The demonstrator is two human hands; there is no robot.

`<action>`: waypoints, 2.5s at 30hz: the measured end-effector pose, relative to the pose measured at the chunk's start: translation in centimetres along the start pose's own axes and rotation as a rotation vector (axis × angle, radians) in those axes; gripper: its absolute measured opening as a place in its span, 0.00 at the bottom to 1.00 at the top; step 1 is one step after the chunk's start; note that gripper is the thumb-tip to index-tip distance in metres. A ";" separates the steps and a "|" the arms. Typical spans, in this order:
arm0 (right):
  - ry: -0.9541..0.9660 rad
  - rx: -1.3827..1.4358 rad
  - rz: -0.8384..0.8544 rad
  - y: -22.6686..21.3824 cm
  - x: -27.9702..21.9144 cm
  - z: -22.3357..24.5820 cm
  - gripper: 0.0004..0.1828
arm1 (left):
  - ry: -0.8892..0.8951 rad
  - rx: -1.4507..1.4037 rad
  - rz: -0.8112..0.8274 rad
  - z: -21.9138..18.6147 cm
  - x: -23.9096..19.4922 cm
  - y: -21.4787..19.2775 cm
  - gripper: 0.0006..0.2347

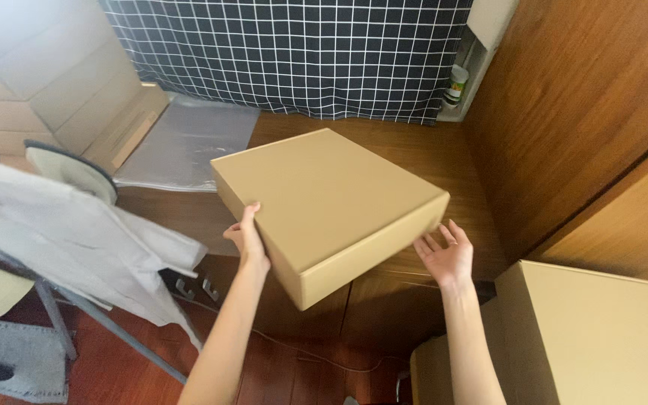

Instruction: The person folds a gray shirt and places it on a hanger. They then handle a plastic bag and a cardboard box, placing the bag inside. Finally, they remove a pink garment from a plastic bag and place it on a hanger.

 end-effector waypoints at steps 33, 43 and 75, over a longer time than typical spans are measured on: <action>-0.166 -0.330 -0.300 5.7 2.7 -1.2 0.44 | -0.207 -0.224 0.065 3.0 8.0 5.7 0.36; -0.086 -0.371 -0.299 5.2 0.9 -1.0 0.48 | -0.281 0.055 0.155 3.7 8.3 2.7 0.42; -0.610 -0.824 -0.079 12.7 -1.7 8.6 0.30 | 0.360 0.293 0.544 -12.5 4.1 9.4 0.20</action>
Point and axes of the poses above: each hand's wrist, its own x-axis towards the middle knuckle, its own y-axis out of the palm, z = x × y, the point moved 5 cm from there along x, towards the middle knuckle, and after that the axes turned 3 degrees about y, right-handed, at the moved point
